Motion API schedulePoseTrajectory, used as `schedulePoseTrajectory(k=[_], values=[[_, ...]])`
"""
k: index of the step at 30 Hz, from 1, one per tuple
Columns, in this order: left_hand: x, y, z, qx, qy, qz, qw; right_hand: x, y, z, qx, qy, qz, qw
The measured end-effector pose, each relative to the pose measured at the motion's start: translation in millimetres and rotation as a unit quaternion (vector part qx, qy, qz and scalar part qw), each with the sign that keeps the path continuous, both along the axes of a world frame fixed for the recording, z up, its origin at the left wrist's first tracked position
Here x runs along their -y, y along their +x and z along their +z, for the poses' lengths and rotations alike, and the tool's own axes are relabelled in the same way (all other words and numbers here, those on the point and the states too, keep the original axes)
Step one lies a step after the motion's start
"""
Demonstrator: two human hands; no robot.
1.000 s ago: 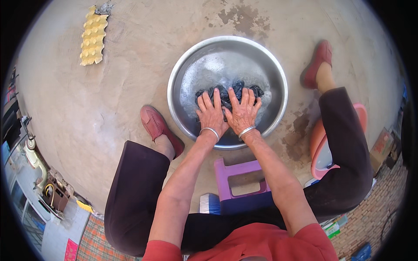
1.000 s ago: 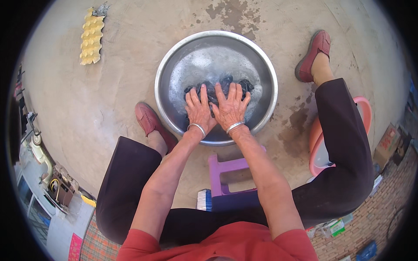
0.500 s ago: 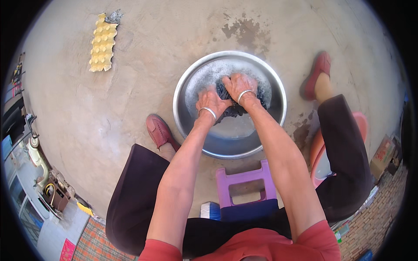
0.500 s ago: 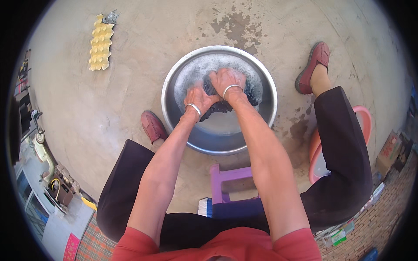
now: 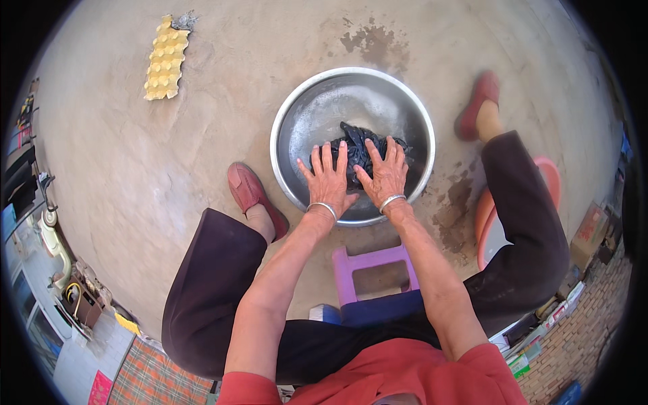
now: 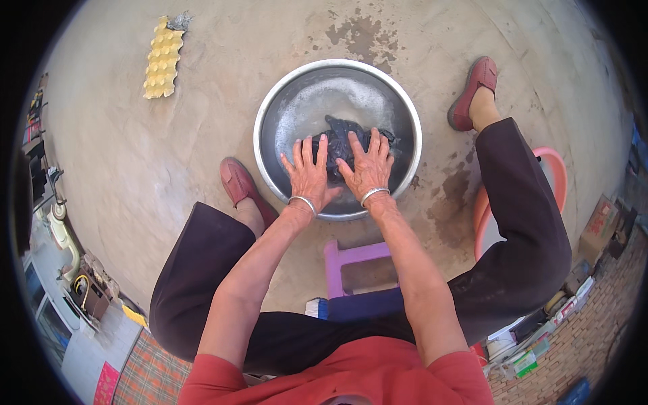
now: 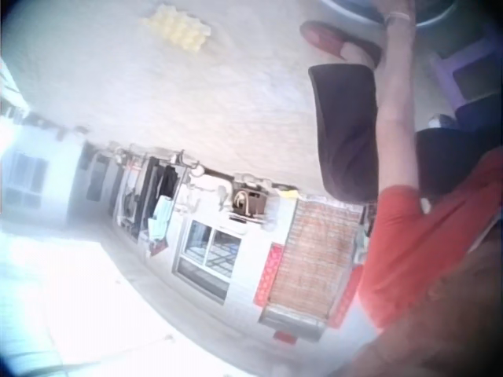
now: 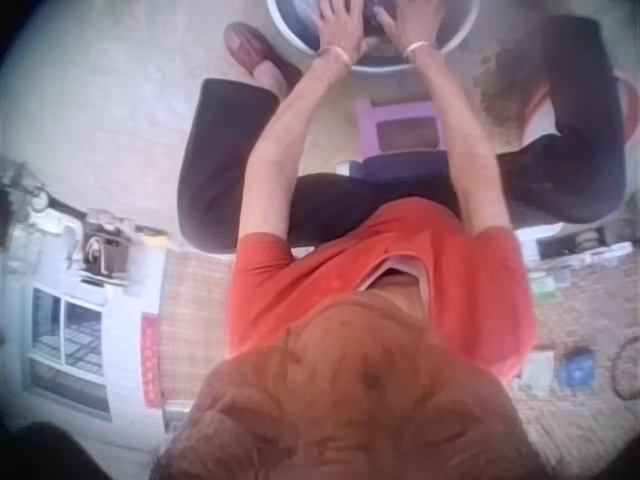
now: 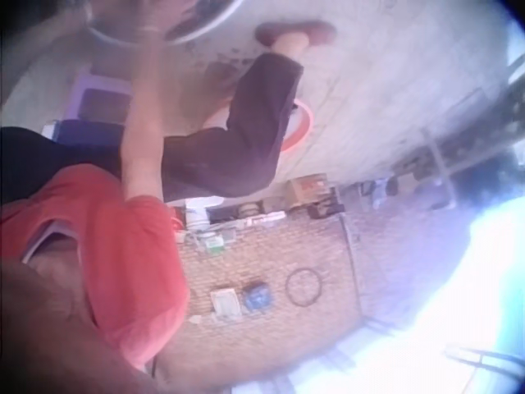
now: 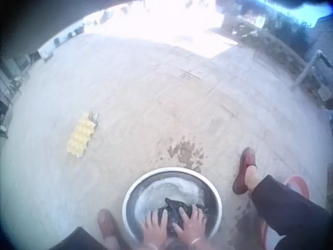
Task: The person washes a piece of dark clothing by hand in a metal basin with soapy water, scrubbing and wringing the fabric.
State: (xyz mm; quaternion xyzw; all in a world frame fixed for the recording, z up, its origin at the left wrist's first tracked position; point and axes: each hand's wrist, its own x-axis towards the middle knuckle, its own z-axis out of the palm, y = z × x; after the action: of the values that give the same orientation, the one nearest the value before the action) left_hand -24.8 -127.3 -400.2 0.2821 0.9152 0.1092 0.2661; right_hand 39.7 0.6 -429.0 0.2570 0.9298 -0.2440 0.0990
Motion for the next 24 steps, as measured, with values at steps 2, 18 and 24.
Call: schedulePoseTrajectory(k=[2, 18, 24], values=[[2, 6, -19, 0.059, -0.023, 0.027, 0.998, 15, 6, -5, -0.024, 0.039, 0.015, 0.999], [-27, -82, -77, 0.248, -0.145, 0.046, 0.957, -21, -111, -55, 0.138, 0.017, 0.125, 0.982], [-35, -60, -28, 0.016, 0.02, 0.072, 0.997, -67, -114, -39, 0.021, -0.188, -0.091, 0.978]])
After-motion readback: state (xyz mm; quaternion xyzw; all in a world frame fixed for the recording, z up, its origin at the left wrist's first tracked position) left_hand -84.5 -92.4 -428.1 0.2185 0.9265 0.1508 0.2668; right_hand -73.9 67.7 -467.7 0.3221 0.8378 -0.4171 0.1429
